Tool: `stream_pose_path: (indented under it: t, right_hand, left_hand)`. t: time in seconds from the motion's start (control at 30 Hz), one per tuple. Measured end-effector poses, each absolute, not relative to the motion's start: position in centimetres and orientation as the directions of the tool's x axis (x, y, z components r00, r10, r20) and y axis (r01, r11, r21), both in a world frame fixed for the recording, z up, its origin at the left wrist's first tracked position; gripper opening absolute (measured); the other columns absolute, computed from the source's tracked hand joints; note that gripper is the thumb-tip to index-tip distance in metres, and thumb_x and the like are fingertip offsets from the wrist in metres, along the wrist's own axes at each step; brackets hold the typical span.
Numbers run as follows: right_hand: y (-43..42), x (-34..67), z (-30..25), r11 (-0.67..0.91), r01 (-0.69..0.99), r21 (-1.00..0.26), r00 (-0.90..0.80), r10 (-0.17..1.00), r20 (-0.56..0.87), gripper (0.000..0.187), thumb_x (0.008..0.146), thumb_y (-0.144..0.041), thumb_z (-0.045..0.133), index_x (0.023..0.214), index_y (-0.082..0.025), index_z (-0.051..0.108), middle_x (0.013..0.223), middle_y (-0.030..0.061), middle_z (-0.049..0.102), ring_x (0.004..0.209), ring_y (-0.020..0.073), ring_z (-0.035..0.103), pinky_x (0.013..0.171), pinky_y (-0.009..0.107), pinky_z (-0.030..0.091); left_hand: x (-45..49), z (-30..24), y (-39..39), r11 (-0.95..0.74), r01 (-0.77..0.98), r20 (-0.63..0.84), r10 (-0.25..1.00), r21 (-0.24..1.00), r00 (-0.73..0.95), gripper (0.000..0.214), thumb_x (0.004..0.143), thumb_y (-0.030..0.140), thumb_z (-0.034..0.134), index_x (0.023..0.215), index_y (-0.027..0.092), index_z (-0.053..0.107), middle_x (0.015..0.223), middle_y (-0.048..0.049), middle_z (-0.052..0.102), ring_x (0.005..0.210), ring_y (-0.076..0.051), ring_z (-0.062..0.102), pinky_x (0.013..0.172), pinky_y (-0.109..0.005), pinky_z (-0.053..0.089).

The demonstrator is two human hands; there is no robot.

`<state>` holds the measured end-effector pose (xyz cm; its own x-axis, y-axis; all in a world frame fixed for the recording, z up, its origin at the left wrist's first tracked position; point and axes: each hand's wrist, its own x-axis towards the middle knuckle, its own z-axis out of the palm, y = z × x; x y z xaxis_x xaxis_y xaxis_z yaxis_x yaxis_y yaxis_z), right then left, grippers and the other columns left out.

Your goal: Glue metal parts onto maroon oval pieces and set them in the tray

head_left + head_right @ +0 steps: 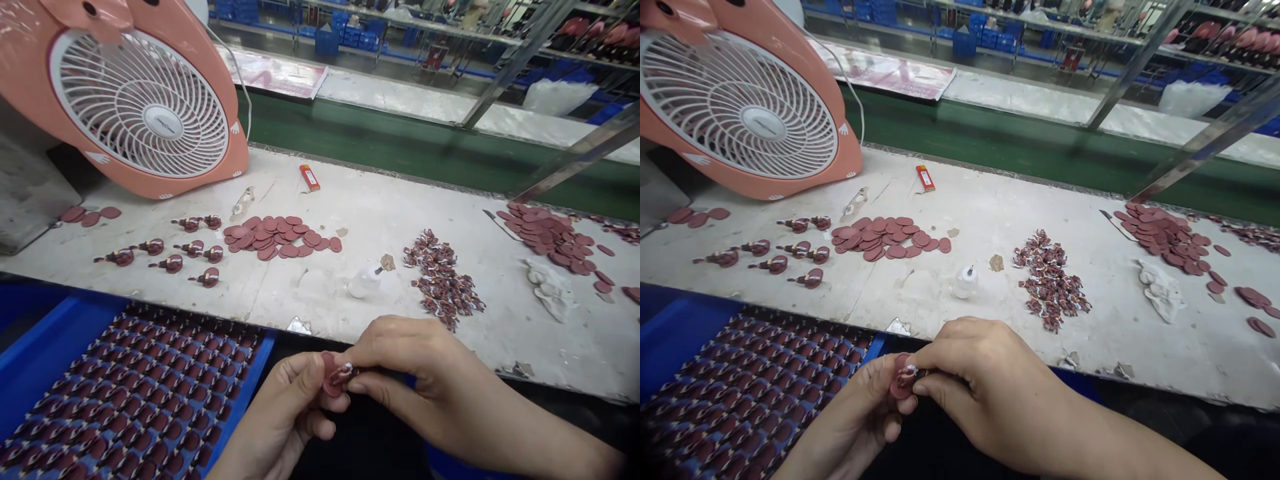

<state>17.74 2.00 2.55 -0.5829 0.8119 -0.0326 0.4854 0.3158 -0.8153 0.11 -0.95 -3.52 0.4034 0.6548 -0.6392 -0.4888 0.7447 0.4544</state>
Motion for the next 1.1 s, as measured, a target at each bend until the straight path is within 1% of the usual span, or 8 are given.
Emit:
stream_pose_path:
  t: [0.13, 0.23, 0.33, 0.47, 0.57, 0.73, 0.93, 1.1]
  right_hand:
    - [1.9, 17.7, 2.8, 0.348, 0.523, -0.778, -0.6, 0.798, -0.046, 0.02, 0.086, -0.015, 0.057, 0.099, -0.027, 0.066, 0.082, -0.0022, 0.065, 0.076, 0.0105, 0.06, 0.069, 0.02, 0.046]
    - [1.9, 17.4, 2.8, 0.389, 0.561, -0.731, -0.621, 0.782, -0.06, 0.014, 0.088, -0.018, 0.055, 0.093, -0.024, 0.066, 0.08, 0.0, 0.064, 0.074, 0.0121, 0.059, 0.068, 0.022, 0.046]
    - [1.9, 17.2, 2.8, 0.418, 0.578, -0.701, -0.643, 0.762, -0.076, 0.012, 0.088, -0.019, 0.053, 0.086, -0.023, 0.064, 0.08, 0.0009, 0.062, 0.074, 0.013, 0.058, 0.068, 0.023, 0.045]
    - [1.9, 16.9, 2.8, 0.446, 0.588, -0.675, -0.647, 0.76, -0.062, 0.012, 0.088, -0.019, 0.053, 0.082, -0.022, 0.063, 0.079, 0.0011, 0.062, 0.072, 0.013, 0.058, 0.065, 0.023, 0.045]
    - [1.8, 16.7, 2.8, 0.471, 0.588, -0.658, -0.657, 0.753, -0.047, 0.012, 0.087, -0.018, 0.053, 0.079, -0.02, 0.062, 0.076, 0.002, 0.061, 0.07, 0.0132, 0.057, 0.063, 0.023, 0.044]
    - [1.7, 16.3, 2.9, 0.483, 0.6, -0.637, -0.667, 0.742, -0.067, 0.011, 0.087, -0.018, 0.054, 0.08, -0.019, 0.062, 0.078, 0.0018, 0.06, 0.073, 0.0134, 0.057, 0.065, 0.023, 0.044]
    - [1.7, 15.9, 3.5, 0.49, 0.597, -0.635, -0.663, 0.747, -0.047, 0.012, 0.087, -0.018, 0.053, 0.081, -0.02, 0.063, 0.078, 0.0019, 0.061, 0.073, 0.0131, 0.058, 0.065, 0.023, 0.045]
    - [0.9, 16.0, 3.9, 0.501, 0.589, -0.634, -0.681, 0.73, -0.056, 0.013, 0.088, -0.019, 0.051, 0.083, -0.024, 0.062, 0.078, 0.0009, 0.061, 0.071, 0.0124, 0.059, 0.065, 0.024, 0.048]
  left_hand:
    - [0.1, -3.7, -0.8, 0.745, -0.489, -0.639, 0.655, 0.454, 0.405, 0.027, 0.061, 0.04, 0.077, 0.065, 0.014, 0.071, 0.059, -0.0003, 0.06, 0.052, -0.006, 0.053, 0.038, -0.009, 0.041]
    - [0.1, -3.8, -0.8, 0.743, -0.491, -0.633, 0.657, 0.454, 0.409, 0.027, 0.063, 0.039, 0.076, 0.065, 0.013, 0.07, 0.057, 0.0003, 0.057, 0.052, -0.005, 0.051, 0.04, -0.009, 0.041]
    - [0.1, -3.9, -1.0, 0.738, -0.512, -0.636, 0.659, 0.44, 0.401, 0.027, 0.064, 0.039, 0.076, 0.065, 0.013, 0.07, 0.056, 0.0006, 0.056, 0.052, -0.005, 0.05, 0.04, -0.009, 0.041]
    - [0.0, -4.0, -1.4, 0.727, -0.55, -0.651, 0.657, 0.411, 0.38, 0.024, 0.063, 0.036, 0.077, 0.065, 0.013, 0.069, 0.057, 0.0009, 0.057, 0.052, -0.005, 0.051, 0.041, -0.009, 0.042]
    - [-0.1, -4.1, -1.6, 0.723, -0.561, -0.654, 0.657, 0.404, 0.376, 0.024, 0.064, 0.036, 0.077, 0.066, 0.013, 0.07, 0.056, 0.0009, 0.057, 0.051, -0.004, 0.051, 0.041, -0.009, 0.042]
    - [-0.1, -3.9, -1.8, 0.713, -0.57, -0.658, 0.663, 0.409, 0.358, 0.025, 0.064, 0.037, 0.077, 0.067, 0.013, 0.07, 0.056, 0.0011, 0.058, 0.051, -0.004, 0.052, 0.042, -0.008, 0.043]
    - [-0.4, -3.4, -2.1, 0.701, -0.586, -0.658, 0.67, 0.407, 0.345, 0.024, 0.062, 0.035, 0.079, 0.066, 0.013, 0.07, 0.055, 0.0018, 0.058, 0.05, -0.004, 0.054, 0.041, -0.009, 0.044]
    - [-0.5, -3.6, -2.8, 0.657, -0.611, -0.593, 0.725, 0.441, 0.351, 0.025, 0.066, 0.037, 0.075, 0.069, 0.012, 0.071, 0.057, -0.0001, 0.061, 0.05, -0.004, 0.056, 0.042, -0.009, 0.044]
